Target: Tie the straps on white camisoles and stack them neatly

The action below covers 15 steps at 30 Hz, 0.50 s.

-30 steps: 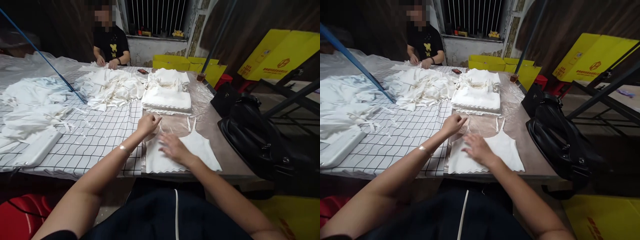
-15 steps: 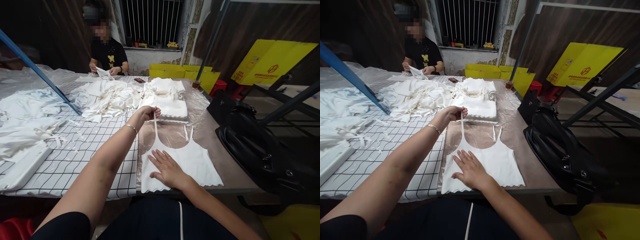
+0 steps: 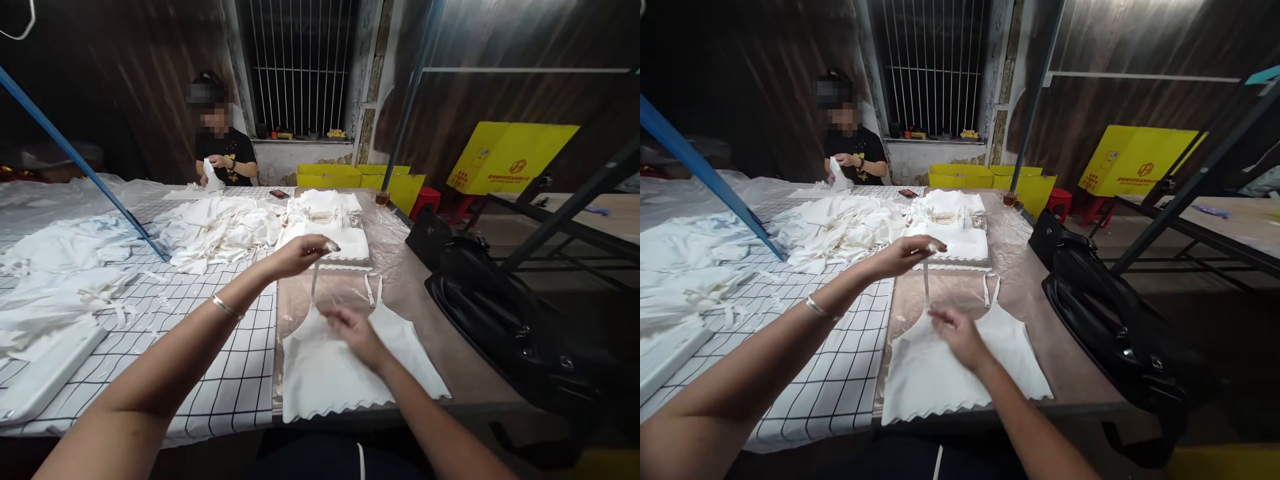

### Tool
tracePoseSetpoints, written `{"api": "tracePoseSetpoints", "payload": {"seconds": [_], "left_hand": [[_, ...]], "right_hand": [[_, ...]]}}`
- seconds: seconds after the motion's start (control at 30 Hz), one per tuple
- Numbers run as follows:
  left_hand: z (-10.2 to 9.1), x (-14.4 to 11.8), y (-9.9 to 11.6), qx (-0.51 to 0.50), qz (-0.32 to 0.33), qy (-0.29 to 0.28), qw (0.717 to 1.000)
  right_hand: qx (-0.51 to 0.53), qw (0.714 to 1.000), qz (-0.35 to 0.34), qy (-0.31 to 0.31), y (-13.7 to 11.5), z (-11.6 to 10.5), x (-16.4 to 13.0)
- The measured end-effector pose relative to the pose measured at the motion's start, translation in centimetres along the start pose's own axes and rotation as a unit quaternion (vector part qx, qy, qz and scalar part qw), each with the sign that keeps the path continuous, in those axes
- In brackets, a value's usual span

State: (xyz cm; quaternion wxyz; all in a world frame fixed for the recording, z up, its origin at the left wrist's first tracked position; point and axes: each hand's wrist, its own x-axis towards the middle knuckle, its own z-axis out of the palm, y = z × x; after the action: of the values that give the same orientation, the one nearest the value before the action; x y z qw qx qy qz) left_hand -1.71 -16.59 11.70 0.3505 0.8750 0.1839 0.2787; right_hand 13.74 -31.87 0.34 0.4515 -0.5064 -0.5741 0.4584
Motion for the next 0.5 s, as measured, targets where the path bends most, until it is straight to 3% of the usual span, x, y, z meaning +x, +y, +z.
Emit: {"api": "tracePoseSetpoints", "payload": {"seconds": [0.07,0.1,0.27,0.43,0.5], "left_hand": [[1.2,-1.3,0.9,0.077,0.068,-0.033,0.994],[1.6,-1.8,1.2,0.096,0.088,-0.041,0.991],[3.0,-3.0,1.5,0.069,0.097,-0.048,0.992],[3.5,-2.8,0.9,0.061,0.072,-0.058,0.994],[3.8,-3.1,0.8,0.103,0.042,-0.03,0.993]], "right_hand": [[0.105,0.991,0.003,0.085,-1.7,-1.6,0.9],[0.139,0.986,0.006,0.097,-2.5,-2.2,1.2],[0.215,0.976,0.041,0.013,-5.5,-3.3,1.6],[0.167,0.983,0.071,-0.028,-6.7,-2.9,1.8],[0.147,0.984,0.091,-0.03,-6.7,-2.9,2.1]]}}
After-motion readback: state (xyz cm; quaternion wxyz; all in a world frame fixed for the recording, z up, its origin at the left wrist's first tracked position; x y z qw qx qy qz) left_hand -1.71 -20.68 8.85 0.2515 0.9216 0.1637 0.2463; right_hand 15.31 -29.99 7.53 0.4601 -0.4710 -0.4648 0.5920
